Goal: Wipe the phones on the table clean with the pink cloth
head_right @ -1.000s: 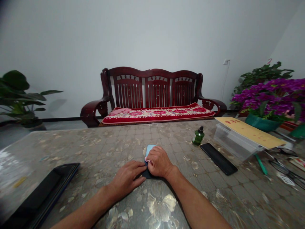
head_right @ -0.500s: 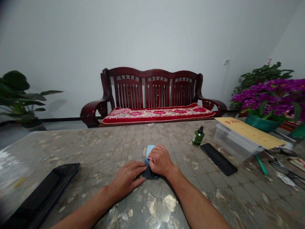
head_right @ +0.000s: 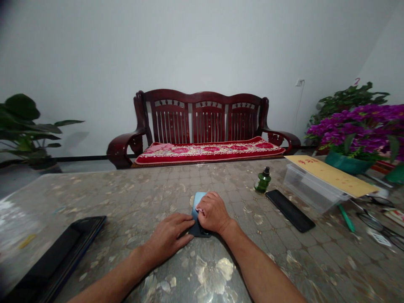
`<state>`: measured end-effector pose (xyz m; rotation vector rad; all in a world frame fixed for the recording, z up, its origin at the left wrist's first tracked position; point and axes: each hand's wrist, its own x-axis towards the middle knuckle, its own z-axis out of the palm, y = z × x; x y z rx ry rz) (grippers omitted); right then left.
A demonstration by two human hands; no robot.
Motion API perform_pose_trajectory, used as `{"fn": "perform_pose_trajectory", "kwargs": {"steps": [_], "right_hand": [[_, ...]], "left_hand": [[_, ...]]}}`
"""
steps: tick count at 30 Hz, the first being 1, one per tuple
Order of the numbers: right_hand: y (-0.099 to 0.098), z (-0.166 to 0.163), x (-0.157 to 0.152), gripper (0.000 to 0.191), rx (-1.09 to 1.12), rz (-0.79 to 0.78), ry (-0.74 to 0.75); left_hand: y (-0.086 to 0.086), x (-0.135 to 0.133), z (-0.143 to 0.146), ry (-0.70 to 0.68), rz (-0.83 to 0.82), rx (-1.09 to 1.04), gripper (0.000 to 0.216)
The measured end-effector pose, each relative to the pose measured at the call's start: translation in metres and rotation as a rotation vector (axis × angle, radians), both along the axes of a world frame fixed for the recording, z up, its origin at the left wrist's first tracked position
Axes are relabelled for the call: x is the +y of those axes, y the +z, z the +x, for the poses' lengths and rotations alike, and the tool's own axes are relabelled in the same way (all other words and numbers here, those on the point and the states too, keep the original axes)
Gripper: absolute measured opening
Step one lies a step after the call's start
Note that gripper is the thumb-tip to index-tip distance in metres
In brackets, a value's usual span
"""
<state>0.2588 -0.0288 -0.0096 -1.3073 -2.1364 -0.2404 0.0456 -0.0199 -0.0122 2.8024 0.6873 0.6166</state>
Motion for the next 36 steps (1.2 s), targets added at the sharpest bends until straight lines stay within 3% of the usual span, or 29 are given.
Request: {"fn": "perform_pose_trajectory", "kwargs": {"steps": [4,13,20,28,36], "right_hand": [[0.0013,-0.0009,-0.0005,0.019,-0.003,-0.009,0.049],[0.0015,0.0011,0.0007,0.019,0.008,0.005,-0.077],[0.0008,0.0037,0.0018,0.019,0.008,-0.005,0.087],[0.0036,0.0026,0.0007,0.016,-0.023,-0.024,-0.1],[0.0036,0.0025,-0.0006,0.014,-0.015,0.004,-0.014]], "left_hand": [[0.0011,0.0001,0.0006,-0.004,-0.004,-0.009,0.026],[-0.0035,0.0013,-0.0005,0.009,0.013,-0.015,0.027],[0.0013,0.0002,0.0007,0.007,-0.011,-0.004,0.025],[-0.0025,0.0017,-0.0004,0.011,-0.008,-0.014,0.026],[0.0004,0.0007,0.0006,0.008,-0.017,-0.013,0.026]]}}
